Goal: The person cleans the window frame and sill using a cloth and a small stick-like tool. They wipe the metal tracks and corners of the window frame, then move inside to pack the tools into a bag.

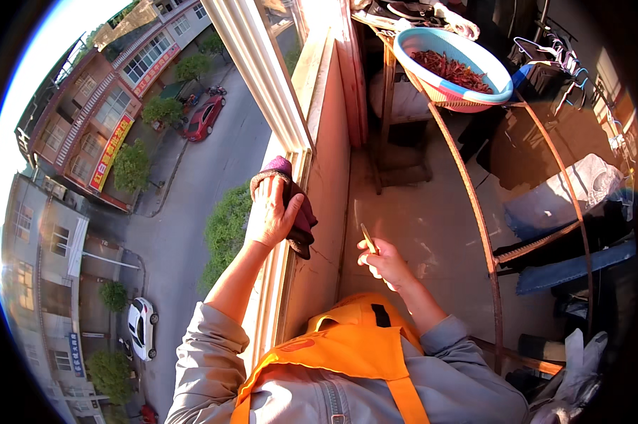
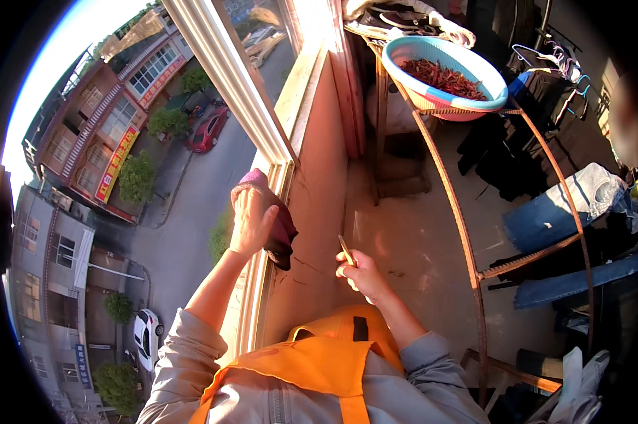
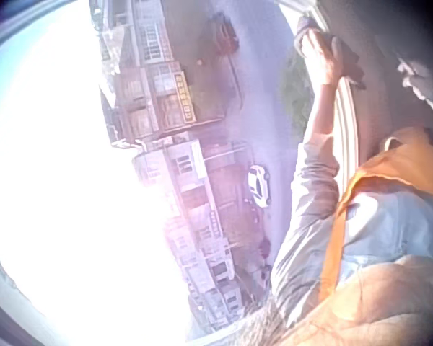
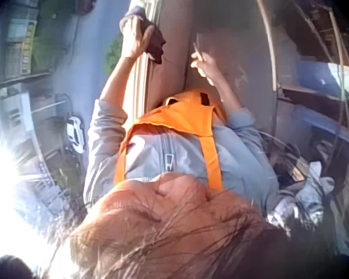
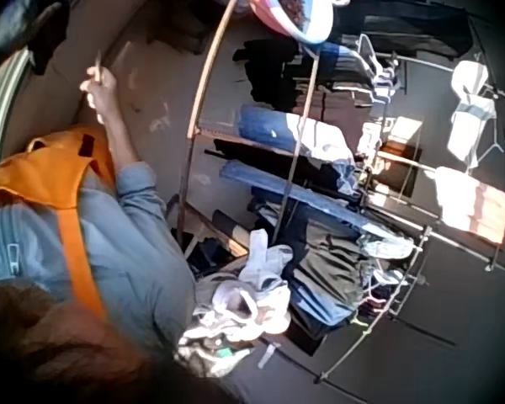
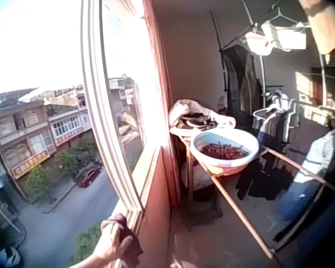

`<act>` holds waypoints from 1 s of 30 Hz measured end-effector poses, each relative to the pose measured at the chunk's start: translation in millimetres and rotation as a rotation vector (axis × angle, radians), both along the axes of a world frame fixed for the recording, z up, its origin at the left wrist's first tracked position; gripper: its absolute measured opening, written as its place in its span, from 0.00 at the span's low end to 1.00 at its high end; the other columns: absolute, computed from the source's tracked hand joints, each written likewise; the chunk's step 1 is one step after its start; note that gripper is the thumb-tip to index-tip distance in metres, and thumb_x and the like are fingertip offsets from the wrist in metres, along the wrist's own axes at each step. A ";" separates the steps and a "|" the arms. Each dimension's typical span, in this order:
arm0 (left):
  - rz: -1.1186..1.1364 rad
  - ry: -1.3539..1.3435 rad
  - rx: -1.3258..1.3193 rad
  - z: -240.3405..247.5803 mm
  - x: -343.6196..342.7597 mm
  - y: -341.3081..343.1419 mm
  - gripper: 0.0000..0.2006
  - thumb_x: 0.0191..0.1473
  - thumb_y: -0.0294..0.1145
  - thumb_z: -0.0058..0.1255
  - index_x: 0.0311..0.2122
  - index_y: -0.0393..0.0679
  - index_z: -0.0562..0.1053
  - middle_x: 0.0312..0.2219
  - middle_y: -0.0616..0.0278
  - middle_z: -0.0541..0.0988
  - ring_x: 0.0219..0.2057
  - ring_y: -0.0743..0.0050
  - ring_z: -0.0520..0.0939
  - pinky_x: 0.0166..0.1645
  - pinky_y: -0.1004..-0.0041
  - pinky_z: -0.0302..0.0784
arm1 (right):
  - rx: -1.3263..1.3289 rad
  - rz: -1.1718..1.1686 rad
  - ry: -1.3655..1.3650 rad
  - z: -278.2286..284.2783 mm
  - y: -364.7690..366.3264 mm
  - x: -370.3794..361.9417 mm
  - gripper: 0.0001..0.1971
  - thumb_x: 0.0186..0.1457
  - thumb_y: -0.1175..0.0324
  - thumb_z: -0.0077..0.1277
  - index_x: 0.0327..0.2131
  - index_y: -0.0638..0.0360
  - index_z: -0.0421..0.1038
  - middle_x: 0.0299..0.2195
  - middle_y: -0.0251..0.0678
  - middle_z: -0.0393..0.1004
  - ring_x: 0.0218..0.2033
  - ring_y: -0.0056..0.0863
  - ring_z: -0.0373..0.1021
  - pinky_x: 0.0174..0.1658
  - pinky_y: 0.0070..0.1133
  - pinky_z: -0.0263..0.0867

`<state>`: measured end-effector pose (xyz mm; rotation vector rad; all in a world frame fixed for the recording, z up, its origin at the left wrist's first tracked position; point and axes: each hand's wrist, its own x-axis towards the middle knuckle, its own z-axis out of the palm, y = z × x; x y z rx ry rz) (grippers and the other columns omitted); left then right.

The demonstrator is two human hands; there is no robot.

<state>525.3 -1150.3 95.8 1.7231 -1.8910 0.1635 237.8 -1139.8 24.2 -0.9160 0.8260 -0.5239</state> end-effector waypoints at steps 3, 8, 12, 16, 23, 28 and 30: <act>0.070 0.133 0.204 -14.2 10.9 -49.9 0.33 0.53 0.45 0.51 0.58 0.32 0.59 0.55 0.38 0.63 0.60 0.42 0.61 0.63 0.56 0.55 | 0.015 -0.050 0.041 -12.6 11.8 -7.4 0.13 0.54 0.75 0.46 0.44 0.61 0.66 0.28 0.31 0.72 0.19 0.11 0.56 0.20 0.12 0.52; 0.122 0.303 0.407 -48.6 14.4 -94.2 0.42 0.52 0.49 0.51 0.64 0.34 0.49 0.63 0.40 0.52 0.65 0.45 0.51 0.68 0.60 0.47 | 0.084 -0.159 0.095 -31.1 20.3 -32.7 0.14 0.53 0.75 0.46 0.44 0.63 0.66 0.28 0.33 0.72 0.18 0.11 0.56 0.19 0.12 0.52; 0.087 0.129 0.483 -42.7 5.6 -99.0 0.43 0.52 0.49 0.51 0.64 0.34 0.48 0.63 0.37 0.50 0.66 0.44 0.49 0.68 0.58 0.43 | 0.183 -0.271 0.083 -43.6 23.0 -43.9 0.15 0.52 0.75 0.47 0.45 0.64 0.65 0.28 0.35 0.72 0.17 0.12 0.57 0.19 0.12 0.51; 0.135 -0.073 0.582 -3.5 -18.2 -96.9 0.36 0.50 0.49 0.51 0.57 0.31 0.59 0.55 0.39 0.64 0.58 0.41 0.63 0.62 0.55 0.56 | 0.190 -0.260 0.049 -40.2 23.0 -35.3 0.15 0.54 0.74 0.47 0.46 0.65 0.64 0.29 0.35 0.71 0.18 0.12 0.57 0.19 0.12 0.51; 0.235 -0.038 0.257 -37.6 6.0 -64.6 0.25 0.52 0.45 0.50 0.49 0.37 0.67 0.42 0.45 0.75 0.49 0.45 0.73 0.52 0.57 0.68 | 0.080 -0.188 0.068 -31.8 19.3 -26.8 0.14 0.55 0.73 0.47 0.45 0.65 0.65 0.29 0.34 0.72 0.17 0.12 0.58 0.20 0.12 0.54; 0.111 -0.003 0.422 -11.4 6.0 3.2 0.12 0.56 0.39 0.45 0.35 0.39 0.70 0.32 0.51 0.75 0.37 0.47 0.77 0.42 0.56 0.72 | 0.101 -0.209 0.001 -43.7 16.7 -36.0 0.15 0.54 0.76 0.46 0.46 0.66 0.64 0.29 0.37 0.71 0.16 0.13 0.59 0.17 0.12 0.53; -0.110 -0.030 0.322 -15.9 30.5 52.7 0.11 0.55 0.38 0.46 0.29 0.40 0.68 0.25 0.51 0.73 0.31 0.45 0.76 0.34 0.55 0.71 | 0.089 -0.209 0.020 -36.6 16.1 -32.0 0.15 0.53 0.76 0.46 0.46 0.66 0.65 0.29 0.37 0.72 0.15 0.12 0.59 0.16 0.12 0.52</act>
